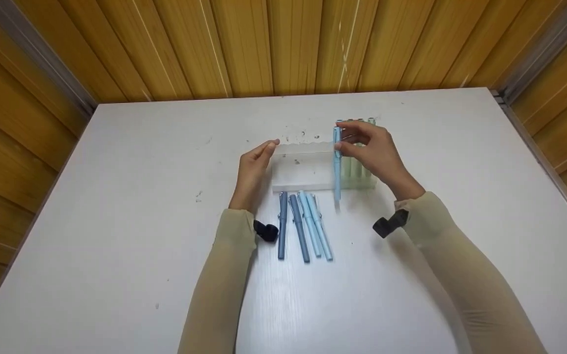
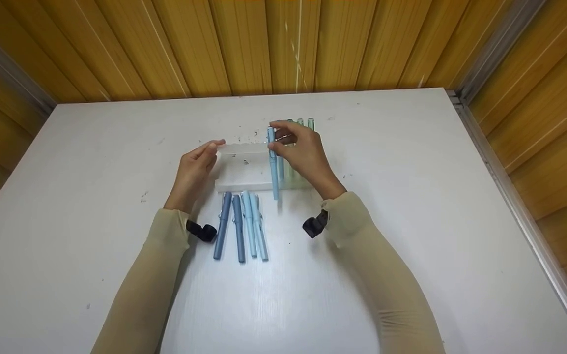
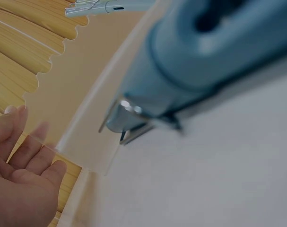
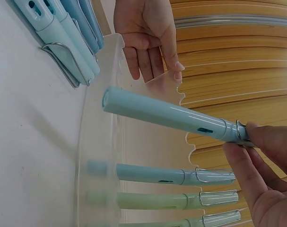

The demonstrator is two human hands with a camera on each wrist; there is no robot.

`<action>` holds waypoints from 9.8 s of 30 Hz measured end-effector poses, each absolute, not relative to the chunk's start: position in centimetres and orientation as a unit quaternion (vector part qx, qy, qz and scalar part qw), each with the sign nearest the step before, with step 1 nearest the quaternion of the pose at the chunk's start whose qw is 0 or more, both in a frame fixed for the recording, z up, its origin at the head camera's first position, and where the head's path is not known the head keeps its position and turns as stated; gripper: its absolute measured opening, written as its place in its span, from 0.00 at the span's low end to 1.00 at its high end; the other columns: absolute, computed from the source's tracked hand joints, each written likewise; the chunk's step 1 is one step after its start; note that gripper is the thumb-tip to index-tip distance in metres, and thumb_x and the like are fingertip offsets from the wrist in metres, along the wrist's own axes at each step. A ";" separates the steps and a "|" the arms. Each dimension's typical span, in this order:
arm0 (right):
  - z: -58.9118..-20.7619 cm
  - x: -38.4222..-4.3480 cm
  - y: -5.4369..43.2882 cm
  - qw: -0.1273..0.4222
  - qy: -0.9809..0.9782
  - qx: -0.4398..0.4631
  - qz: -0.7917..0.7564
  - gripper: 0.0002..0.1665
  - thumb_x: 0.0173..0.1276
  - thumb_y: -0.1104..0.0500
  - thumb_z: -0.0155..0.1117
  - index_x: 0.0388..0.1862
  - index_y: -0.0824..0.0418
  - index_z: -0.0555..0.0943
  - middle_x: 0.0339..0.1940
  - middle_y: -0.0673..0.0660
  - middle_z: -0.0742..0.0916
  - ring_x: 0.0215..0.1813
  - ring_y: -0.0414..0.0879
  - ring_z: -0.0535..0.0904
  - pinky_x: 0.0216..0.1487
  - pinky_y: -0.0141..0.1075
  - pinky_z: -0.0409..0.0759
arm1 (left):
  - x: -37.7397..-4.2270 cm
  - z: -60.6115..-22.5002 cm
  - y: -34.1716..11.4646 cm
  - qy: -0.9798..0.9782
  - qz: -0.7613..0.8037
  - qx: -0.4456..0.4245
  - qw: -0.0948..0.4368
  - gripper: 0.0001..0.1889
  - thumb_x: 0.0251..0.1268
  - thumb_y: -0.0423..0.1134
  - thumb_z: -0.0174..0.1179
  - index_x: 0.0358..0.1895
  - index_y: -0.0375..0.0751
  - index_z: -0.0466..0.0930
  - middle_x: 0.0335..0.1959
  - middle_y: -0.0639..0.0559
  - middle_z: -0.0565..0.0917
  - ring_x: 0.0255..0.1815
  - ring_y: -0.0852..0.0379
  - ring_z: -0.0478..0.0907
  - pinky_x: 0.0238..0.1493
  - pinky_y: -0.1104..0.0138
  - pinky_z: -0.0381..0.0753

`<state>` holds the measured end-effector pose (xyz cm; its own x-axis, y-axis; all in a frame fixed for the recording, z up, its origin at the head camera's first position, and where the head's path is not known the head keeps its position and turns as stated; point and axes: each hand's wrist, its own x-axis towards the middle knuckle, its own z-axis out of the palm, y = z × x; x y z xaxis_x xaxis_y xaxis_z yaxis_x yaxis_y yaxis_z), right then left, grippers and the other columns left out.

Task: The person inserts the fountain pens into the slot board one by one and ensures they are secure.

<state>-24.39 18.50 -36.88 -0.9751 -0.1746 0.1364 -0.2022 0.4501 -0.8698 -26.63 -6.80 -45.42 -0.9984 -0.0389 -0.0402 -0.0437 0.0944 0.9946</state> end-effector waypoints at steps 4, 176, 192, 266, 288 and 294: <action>-36.8 -24.5 18.3 0.034 -0.846 0.105 0.522 0.26 0.65 0.58 0.67 0.63 0.56 0.76 0.50 0.57 0.83 0.47 0.40 0.81 0.49 0.26 0.82 | -26.6 -45.3 -6.8 0.743 0.668 -0.029 0.005 0.23 0.68 0.57 0.54 0.60 0.51 0.78 0.64 0.56 0.76 0.70 0.59 0.67 0.72 0.62 0.64; -42.2 -21.8 16.4 -0.157 -0.878 0.131 0.433 0.21 0.62 0.57 0.69 0.52 0.66 0.83 0.39 0.60 0.87 0.35 0.44 0.84 0.35 0.32 0.83 | -26.8 -45.4 -6.9 0.742 0.669 -0.031 0.004 0.23 0.68 0.57 0.55 0.60 0.51 0.79 0.64 0.57 0.76 0.71 0.59 0.67 0.72 0.62 0.64; -43.2 -22.0 15.9 -0.202 -0.890 0.143 0.382 0.24 0.60 0.56 0.70 0.53 0.67 0.81 0.36 0.58 0.87 0.34 0.41 0.77 0.34 0.29 0.75 | -26.8 -45.3 -6.8 0.741 0.670 -0.036 0.008 0.22 0.68 0.56 0.55 0.59 0.51 0.79 0.64 0.56 0.77 0.70 0.58 0.67 0.73 0.62 0.63; -42.3 -21.7 15.9 -0.251 -0.881 0.180 0.359 0.21 0.54 0.58 0.76 0.47 0.58 0.81 0.37 0.55 0.84 0.40 0.46 0.77 0.42 0.34 0.76 | -26.9 -45.6 -6.9 0.739 0.673 -0.032 0.002 0.21 0.69 0.54 0.55 0.58 0.48 0.80 0.63 0.54 0.77 0.69 0.57 0.68 0.71 0.63 0.65; -42.2 -22.0 16.4 -0.260 -0.873 0.143 0.386 0.23 0.58 0.57 0.73 0.54 0.57 0.82 0.44 0.56 0.84 0.38 0.45 0.79 0.37 0.34 0.83 | -26.8 -45.4 -6.9 0.745 0.667 -0.025 -0.007 0.22 0.68 0.55 0.55 0.59 0.48 0.79 0.63 0.54 0.78 0.69 0.57 0.69 0.72 0.64 0.65; -42.0 -22.0 16.6 -0.264 -0.863 0.139 0.407 0.25 0.58 0.60 0.72 0.56 0.59 0.81 0.46 0.58 0.83 0.37 0.45 0.80 0.37 0.36 0.85 | -26.8 -45.4 -6.9 0.739 0.673 -0.019 -0.006 0.22 0.69 0.55 0.55 0.59 0.48 0.80 0.64 0.54 0.77 0.70 0.58 0.68 0.72 0.64 0.64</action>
